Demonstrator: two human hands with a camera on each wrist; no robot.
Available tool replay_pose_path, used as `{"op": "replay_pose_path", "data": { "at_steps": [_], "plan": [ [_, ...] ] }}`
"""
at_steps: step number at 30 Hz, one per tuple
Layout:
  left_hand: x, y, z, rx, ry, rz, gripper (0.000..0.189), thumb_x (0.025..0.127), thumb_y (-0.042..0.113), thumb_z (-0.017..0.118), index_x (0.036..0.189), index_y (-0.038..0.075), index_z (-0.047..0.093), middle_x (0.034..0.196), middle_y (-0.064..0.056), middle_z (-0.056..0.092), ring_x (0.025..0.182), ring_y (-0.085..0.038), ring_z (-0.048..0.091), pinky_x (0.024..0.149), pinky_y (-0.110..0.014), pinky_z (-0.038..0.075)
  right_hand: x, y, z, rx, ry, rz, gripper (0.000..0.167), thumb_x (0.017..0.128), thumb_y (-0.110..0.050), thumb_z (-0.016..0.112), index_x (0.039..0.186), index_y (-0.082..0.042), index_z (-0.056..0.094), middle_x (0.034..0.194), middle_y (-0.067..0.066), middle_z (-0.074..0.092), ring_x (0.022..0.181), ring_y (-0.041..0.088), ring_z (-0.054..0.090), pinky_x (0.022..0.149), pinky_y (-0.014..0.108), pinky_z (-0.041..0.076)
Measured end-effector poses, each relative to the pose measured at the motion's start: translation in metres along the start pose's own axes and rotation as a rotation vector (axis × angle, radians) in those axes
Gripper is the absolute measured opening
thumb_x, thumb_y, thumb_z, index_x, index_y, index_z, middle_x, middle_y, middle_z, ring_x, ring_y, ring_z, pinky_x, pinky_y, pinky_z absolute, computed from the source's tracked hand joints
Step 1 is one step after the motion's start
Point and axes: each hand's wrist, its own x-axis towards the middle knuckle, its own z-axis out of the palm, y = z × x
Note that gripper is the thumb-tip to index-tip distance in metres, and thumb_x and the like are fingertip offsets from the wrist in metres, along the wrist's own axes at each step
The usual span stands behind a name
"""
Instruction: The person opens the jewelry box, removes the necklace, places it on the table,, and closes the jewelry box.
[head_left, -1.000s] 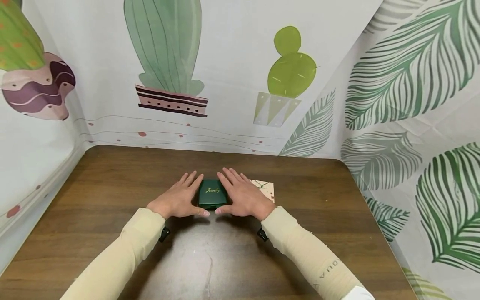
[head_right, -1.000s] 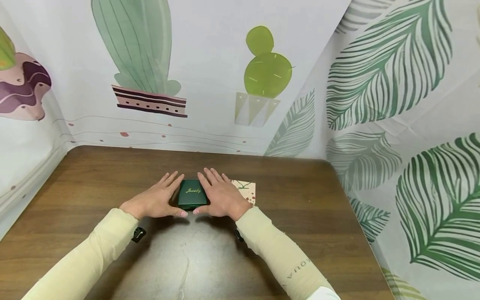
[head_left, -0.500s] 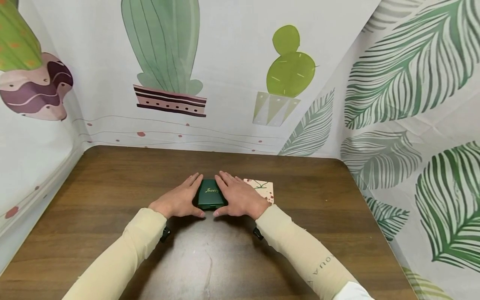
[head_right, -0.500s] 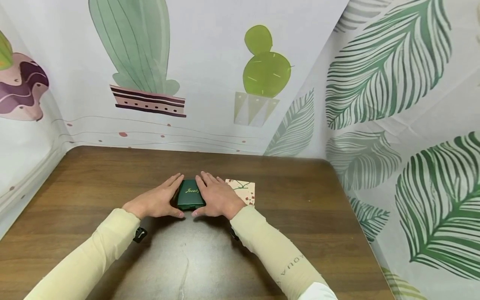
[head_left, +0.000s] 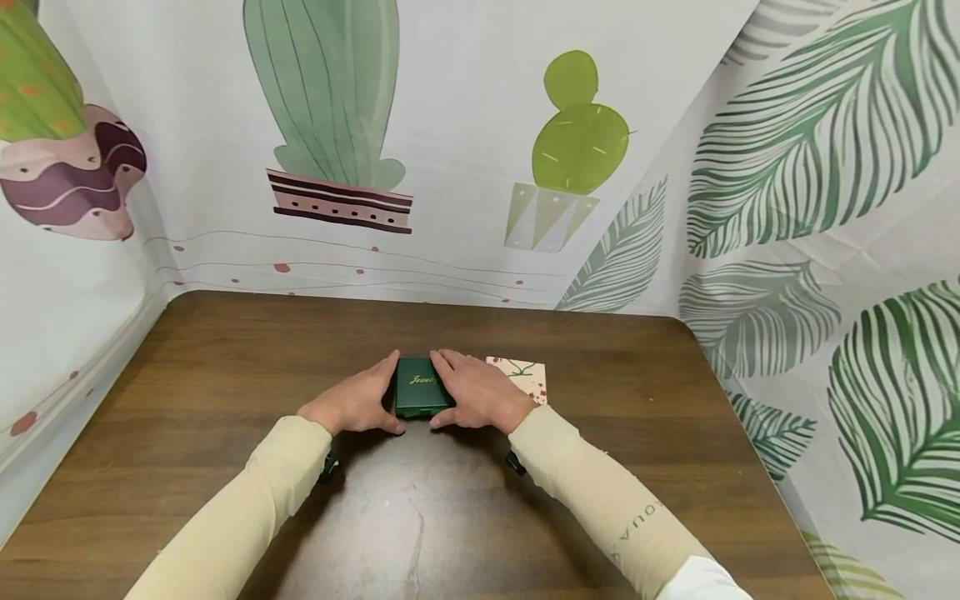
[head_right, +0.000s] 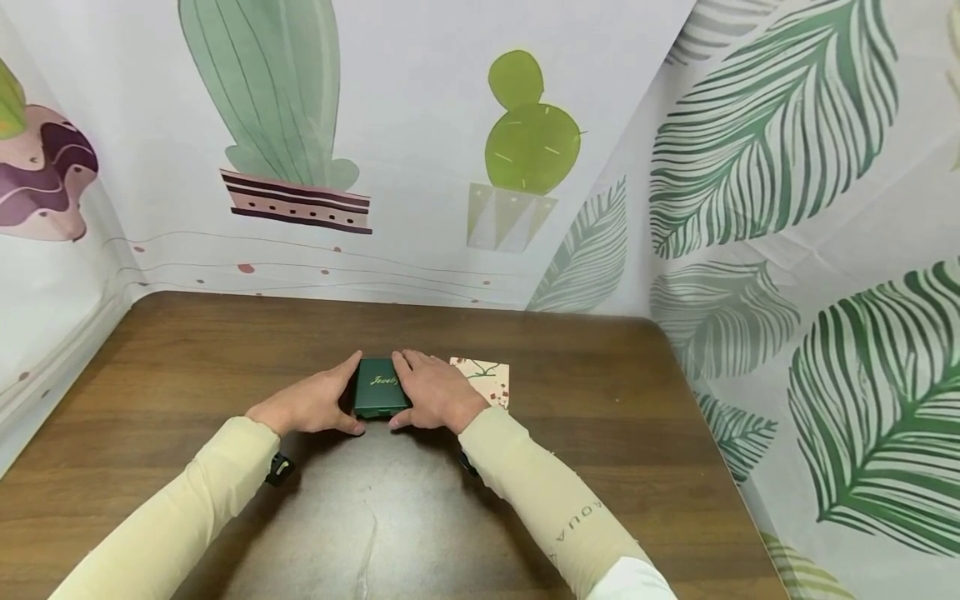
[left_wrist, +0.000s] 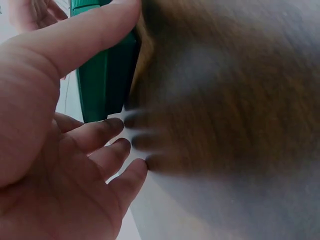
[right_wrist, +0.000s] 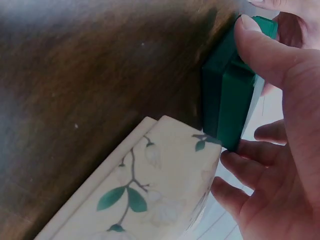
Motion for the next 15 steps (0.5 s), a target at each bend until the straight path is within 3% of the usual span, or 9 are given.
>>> {"op": "replay_pose_path", "data": {
  "at_steps": [8,15],
  "plan": [
    [0.0015,-0.0028,0.0024,0.01,0.031,-0.003,0.119,0.082,0.026,0.089,0.163,-0.01,0.008,0.151,-0.033,0.051,0.125,-0.035,0.061,0.109,-0.052,0.048,0.0009,0.0004,0.0049,0.008,0.049,-0.032,0.099,0.092,-0.055,0.075,0.163,-0.006,0.027,0.162,0.012,0.044,0.144,0.024,0.051,0.113,0.037,0.049],
    [0.0016,-0.0043,0.0018,-0.007,0.046,0.01,0.114,0.083,0.023,0.088,0.162,-0.009,0.013,0.149,-0.031,0.054,0.121,-0.033,0.062,0.108,-0.051,0.049,0.0022,0.0031,0.0064,0.027,0.095,-0.045,0.096,0.09,-0.052,0.078,0.161,-0.007,0.031,0.156,0.012,0.049,0.135,0.023,0.057,0.106,0.036,0.053]
  ]
}}
